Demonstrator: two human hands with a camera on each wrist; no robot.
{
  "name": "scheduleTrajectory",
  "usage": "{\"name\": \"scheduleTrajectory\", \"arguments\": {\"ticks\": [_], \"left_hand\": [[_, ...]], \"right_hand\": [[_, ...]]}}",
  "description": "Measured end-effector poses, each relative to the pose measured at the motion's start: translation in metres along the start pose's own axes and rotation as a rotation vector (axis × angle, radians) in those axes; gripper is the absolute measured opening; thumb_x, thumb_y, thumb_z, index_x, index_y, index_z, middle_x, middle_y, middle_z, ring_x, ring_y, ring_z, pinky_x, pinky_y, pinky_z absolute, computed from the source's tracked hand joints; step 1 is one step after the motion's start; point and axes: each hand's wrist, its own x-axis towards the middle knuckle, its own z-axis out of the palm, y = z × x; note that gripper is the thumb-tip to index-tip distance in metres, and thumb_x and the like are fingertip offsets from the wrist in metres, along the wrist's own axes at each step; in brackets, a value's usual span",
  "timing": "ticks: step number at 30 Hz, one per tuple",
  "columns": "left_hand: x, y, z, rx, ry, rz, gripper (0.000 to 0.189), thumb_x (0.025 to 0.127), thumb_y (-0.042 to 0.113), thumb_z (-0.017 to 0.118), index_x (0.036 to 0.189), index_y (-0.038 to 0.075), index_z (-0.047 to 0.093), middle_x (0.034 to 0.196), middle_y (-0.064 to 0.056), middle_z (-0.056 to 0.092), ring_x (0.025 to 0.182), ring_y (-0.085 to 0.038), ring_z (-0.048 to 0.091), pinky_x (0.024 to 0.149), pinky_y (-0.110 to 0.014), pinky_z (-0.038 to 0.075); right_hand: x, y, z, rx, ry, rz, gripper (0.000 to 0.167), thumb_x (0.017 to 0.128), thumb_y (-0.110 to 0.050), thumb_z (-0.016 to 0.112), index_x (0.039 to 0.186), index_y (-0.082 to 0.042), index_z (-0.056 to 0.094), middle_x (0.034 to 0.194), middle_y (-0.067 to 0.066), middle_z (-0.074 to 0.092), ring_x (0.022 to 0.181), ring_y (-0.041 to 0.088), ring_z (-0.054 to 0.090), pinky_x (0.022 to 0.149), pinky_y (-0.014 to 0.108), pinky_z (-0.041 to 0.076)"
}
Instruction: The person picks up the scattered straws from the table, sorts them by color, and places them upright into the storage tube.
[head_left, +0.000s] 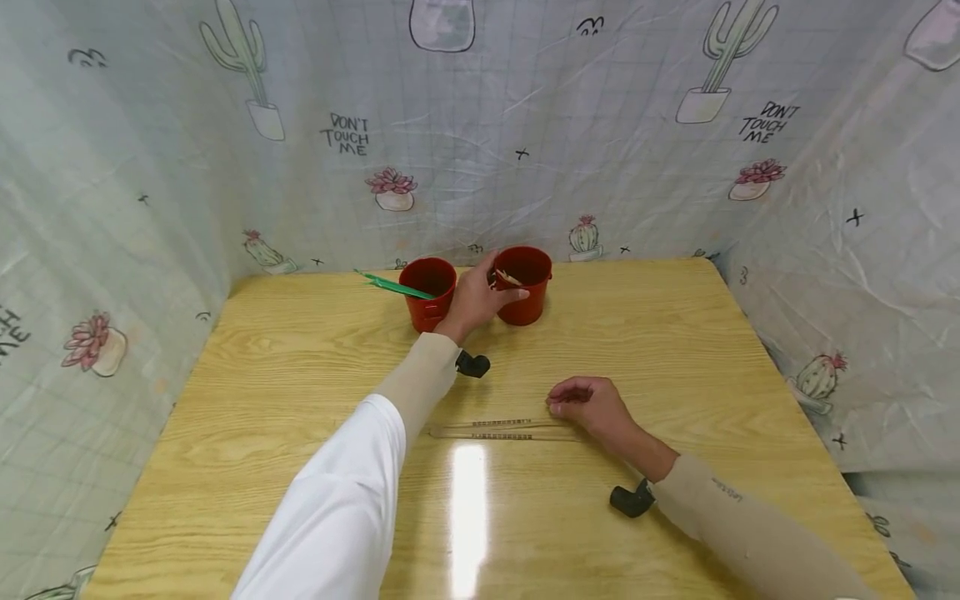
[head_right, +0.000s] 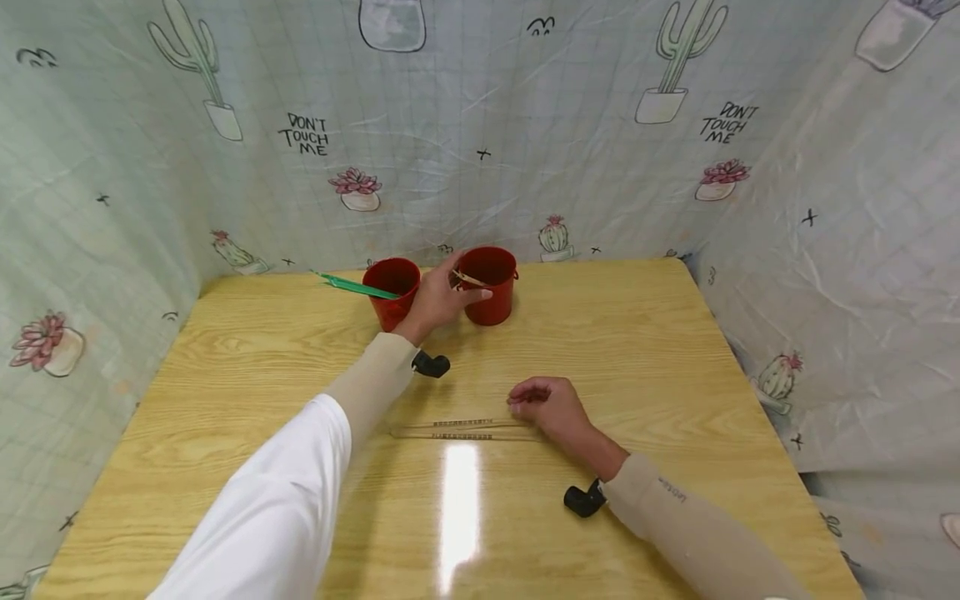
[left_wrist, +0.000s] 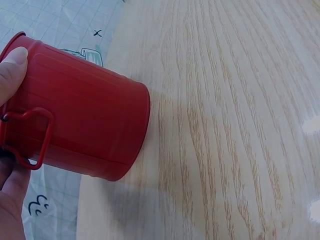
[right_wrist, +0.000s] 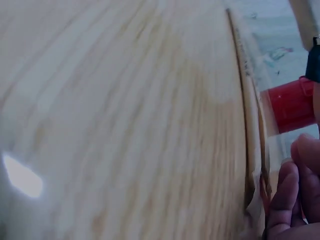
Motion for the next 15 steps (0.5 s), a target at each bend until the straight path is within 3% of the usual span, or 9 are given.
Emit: {"name": "scheduleTrajectory", "arguments": {"ticks": [6,15], "left_hand": [[0.000,0.000,-0.001,-0.004,0.004,0.009,0.082,0.089,0.038,0.084,0.158,0.021,0.042,0.150,-0.003,0.061,0.136,-0.025,0.060,0.114,-0.042,0.052],[-0.002,0.000,0.000,-0.028,0.000,0.018,0.079,0.090,0.036,0.083,0.157,0.021,0.044,0.151,-0.003,0.060,0.137,-0.025,0.060,0.114,-0.042,0.052]], "right_hand": [[-0.003,0.005,0.005,-0.132,-0.053,-0.016,0.017,0.089,-0.001,0.079,0.106,0.000,0.077,0.103,0.019,0.076,0.083,0.011,0.070,0.072,0.021,0.058],[-0.005,0.005,0.013,-0.280,-0.049,-0.087,0.014,0.086,-0.001,0.082,0.099,-0.006,0.077,0.094,0.009,0.076,0.081,0.013,0.066,0.069,0.021,0.055]]}}
